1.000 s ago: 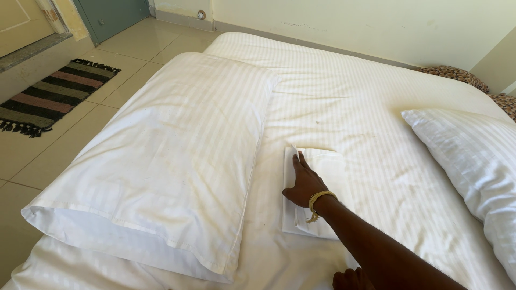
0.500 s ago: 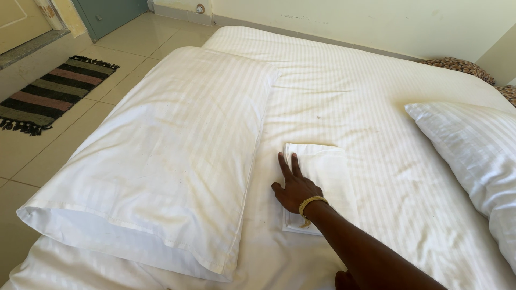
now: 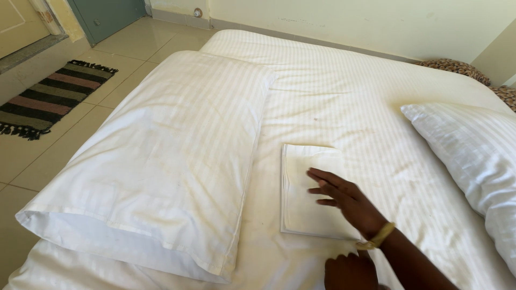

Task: The person folds a white towel on a bed, repeatedly folding it into a smaller square and then rolling it. The person then picks up a white pillow and folds the pillowcase over the pillow.

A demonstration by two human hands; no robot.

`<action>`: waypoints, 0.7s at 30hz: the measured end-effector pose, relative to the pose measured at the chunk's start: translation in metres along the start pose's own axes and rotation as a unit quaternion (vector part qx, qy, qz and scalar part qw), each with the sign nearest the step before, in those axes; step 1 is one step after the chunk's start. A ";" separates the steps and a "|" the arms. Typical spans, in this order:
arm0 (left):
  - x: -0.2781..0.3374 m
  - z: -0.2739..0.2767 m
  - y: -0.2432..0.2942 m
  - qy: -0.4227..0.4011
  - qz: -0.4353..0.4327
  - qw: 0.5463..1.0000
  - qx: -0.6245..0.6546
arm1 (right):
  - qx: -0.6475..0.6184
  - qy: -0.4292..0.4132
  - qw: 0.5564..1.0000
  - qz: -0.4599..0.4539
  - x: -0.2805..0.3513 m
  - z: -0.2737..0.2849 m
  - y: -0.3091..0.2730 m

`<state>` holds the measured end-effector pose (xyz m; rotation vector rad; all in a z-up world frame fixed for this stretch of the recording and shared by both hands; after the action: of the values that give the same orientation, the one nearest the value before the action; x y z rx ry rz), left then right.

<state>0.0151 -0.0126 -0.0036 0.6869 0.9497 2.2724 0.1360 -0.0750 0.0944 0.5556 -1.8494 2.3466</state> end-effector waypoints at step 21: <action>0.015 0.156 -0.015 0.075 0.296 0.941 -0.148 | 0.459 0.041 0.860 -0.219 0.106 0.031 0.116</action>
<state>0.1089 0.0776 0.0844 0.7432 0.4747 2.9516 0.0097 -0.1498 0.0305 0.8089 -0.3619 2.6907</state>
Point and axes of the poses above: each hand's wrist, its own x-axis away from the middle knuckle, its own z-axis out of the back of the hand, y = z × x, the point moved 2 cm from there along -x, towards the middle knuckle, and after that the axes turned 5 degrees about -y, right-handed, at the moved point
